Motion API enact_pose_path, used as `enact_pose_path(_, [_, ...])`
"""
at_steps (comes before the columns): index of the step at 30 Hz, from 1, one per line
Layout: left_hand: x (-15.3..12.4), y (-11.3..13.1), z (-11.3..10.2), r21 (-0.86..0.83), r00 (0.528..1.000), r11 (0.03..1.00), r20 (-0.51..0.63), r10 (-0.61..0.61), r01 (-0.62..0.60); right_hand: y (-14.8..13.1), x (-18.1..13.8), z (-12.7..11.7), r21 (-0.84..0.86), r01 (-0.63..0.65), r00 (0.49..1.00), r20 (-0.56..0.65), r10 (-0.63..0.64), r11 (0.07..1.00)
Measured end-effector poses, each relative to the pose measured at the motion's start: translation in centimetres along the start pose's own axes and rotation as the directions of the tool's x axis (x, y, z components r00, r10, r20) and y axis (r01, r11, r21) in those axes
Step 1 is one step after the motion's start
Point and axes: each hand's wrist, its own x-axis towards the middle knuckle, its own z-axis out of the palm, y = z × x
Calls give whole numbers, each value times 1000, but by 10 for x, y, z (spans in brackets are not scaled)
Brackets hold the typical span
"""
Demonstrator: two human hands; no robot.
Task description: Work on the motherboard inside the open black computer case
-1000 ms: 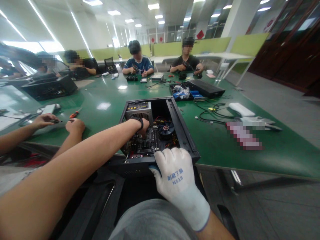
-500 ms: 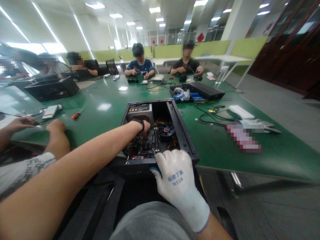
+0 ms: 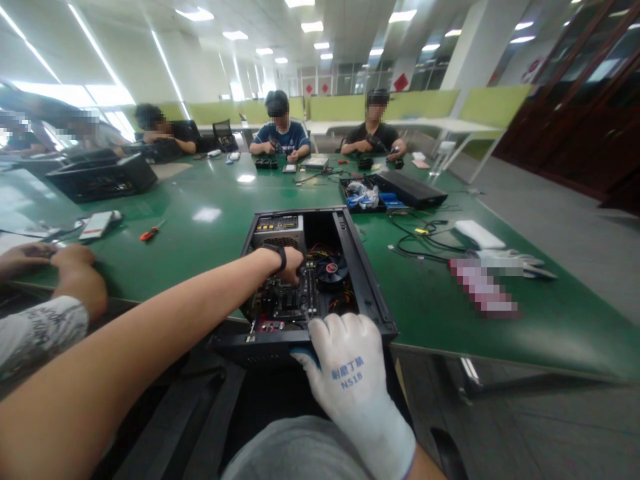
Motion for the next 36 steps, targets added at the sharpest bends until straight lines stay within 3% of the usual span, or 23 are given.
enact_pose_path(3, [-5,-4,-8,-13,999,1000,-51,-10,9,1,4,-1,12,-10,1000,9,10,1000])
enact_pose_path(5, [-9,-10,-19,-106,992,993,-109,-66,54,4,12,1,13,-17,1000,16,17,1000])
enact_pose_path(9, [-12,-34,-42,-211,969,974,-209,-130,85,19,48,12,-34,-16,999,35,17,999])
enact_pose_path(16, [-16,-81,-60,-392,837,917,-473,-276,81,51,167,58,-139,-48,994,91,61,989])
enact_pose_path(21, [-26,-83,-57,-561,754,823,-502,-423,89,67,257,87,-180,-95,986,122,117,979])
enact_pose_path(24, [-34,-79,-52,-607,734,793,-514,-444,55,73,287,94,-191,-104,980,148,133,976])
enact_pose_path(30, [-41,-80,-44,-551,715,835,-587,-379,-9,76,287,96,-203,-85,980,160,119,975])
enact_pose_path(36, [-33,-86,-48,-483,698,875,-623,-354,13,62,241,87,-194,-60,986,143,89,979])
